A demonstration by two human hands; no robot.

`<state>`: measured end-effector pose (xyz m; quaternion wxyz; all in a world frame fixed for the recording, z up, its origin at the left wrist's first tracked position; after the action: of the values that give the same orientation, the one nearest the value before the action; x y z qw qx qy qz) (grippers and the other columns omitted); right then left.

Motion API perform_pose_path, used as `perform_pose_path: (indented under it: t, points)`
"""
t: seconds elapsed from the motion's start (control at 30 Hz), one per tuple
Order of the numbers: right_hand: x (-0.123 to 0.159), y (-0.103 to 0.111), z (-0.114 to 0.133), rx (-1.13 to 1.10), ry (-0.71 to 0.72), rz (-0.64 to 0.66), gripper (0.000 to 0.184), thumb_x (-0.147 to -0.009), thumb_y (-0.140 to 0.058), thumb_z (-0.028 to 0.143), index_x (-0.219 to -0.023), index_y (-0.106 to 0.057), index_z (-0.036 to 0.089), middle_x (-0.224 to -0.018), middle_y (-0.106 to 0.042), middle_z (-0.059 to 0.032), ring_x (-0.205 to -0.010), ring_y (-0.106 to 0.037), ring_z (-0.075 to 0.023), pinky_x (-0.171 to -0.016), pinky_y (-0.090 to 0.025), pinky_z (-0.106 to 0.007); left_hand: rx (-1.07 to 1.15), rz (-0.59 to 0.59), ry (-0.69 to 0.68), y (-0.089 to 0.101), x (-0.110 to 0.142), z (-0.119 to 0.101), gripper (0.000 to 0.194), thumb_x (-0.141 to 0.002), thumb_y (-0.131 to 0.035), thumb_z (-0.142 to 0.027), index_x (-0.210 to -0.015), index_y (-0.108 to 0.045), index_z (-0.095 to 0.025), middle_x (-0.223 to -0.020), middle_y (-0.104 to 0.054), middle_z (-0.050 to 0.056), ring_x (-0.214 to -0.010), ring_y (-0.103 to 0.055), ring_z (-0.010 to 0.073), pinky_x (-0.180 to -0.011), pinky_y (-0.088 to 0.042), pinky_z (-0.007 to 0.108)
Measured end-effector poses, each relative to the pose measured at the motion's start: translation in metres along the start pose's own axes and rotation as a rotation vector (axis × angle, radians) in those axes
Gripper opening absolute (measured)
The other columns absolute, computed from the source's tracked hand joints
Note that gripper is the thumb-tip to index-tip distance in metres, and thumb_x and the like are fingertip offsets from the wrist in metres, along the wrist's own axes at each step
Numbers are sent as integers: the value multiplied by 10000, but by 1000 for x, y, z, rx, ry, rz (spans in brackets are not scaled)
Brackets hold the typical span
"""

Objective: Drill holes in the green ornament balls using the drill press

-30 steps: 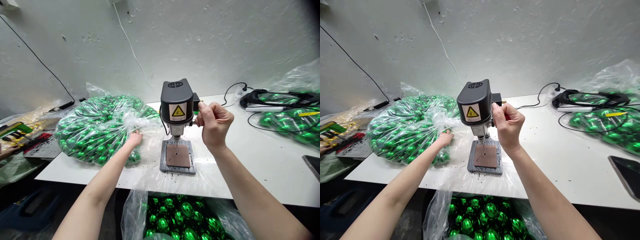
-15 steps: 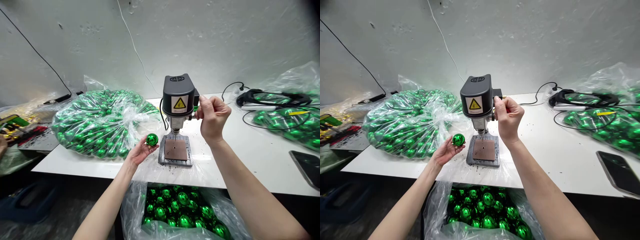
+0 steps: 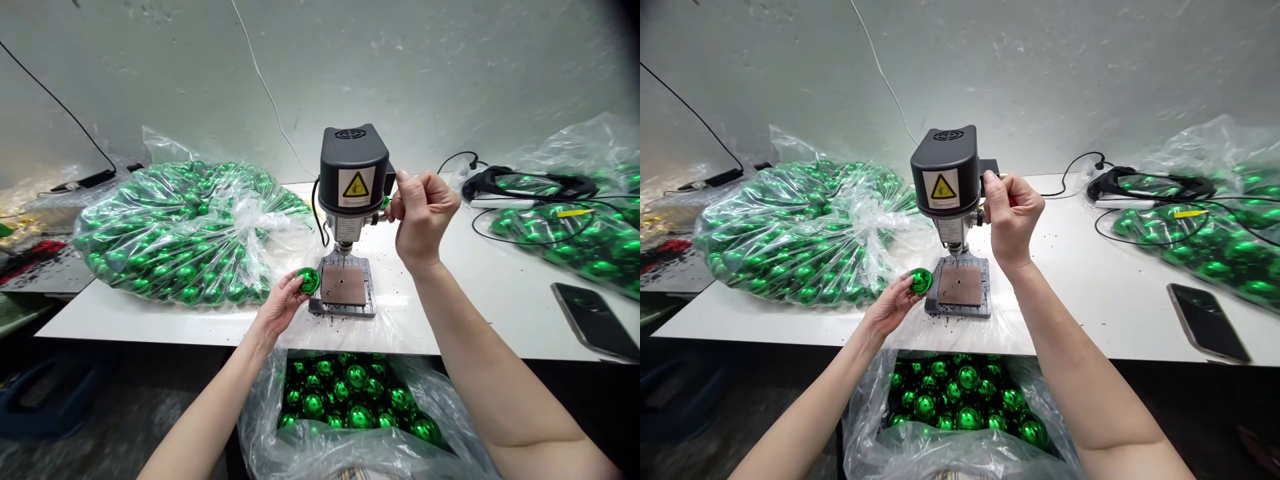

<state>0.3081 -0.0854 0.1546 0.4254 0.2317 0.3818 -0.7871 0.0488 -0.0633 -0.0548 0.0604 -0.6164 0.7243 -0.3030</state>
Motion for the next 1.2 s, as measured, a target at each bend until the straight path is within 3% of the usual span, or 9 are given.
perform_pose_path:
  t: [0.23, 0.5, 0.9, 1.2]
  points:
    - [0, -1, 0, 62, -15, -1, 543, -843, -701, 470, -539, -331, 215, -445, -343, 74, -380, -328, -46, -386, -294, -265, -298, 36, -188, -20, -32, 3, 570, -648, -897, -271, -1118, -595, -161, -955, -743, 50, -883, -691, 169, -890, -512, 350]
    - [-2, -1, 1, 97, -1, 30, 543, -843, -701, 473, -544, -324, 221, -456, -345, 66, -402, -308, -56, -394, -276, -283, -444, 144, -267, -41, -60, 17, 551, -637, -906, -325, -1044, -575, -157, -947, -740, 59, -894, -688, 191, -870, -523, 370]
    - [-2, -2, 1, 86, 23, 22, 559, -840, -687, 510, -549, -311, 216, -456, -332, 68, -403, -297, -46, -395, -258, -279, -541, 138, -302, -39, -68, 19, 561, -621, -902, -252, -1097, -626, -142, -983, -710, 70, -889, -653, 184, -829, -515, 337]
    - [-2, -2, 1, 83, 26, 5, 544, -846, -688, 475, -542, -325, 206, -448, -338, 72, -399, -301, -35, -396, -257, -270, -705, 227, -414, -57, -59, 24, 599, -673, -876, -268, -1225, -657, -188, -1165, -698, 99, -1074, -640, 260, -988, -482, 397]
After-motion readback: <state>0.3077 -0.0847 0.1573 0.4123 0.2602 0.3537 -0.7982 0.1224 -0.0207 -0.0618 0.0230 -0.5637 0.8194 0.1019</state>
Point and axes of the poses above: each hand's wrist, its own x-axis away from the middle knuckle, its own y-axis out of the back of the hand, z = x × y, the point moved 8 cm from there along -x, towards the middle knuckle
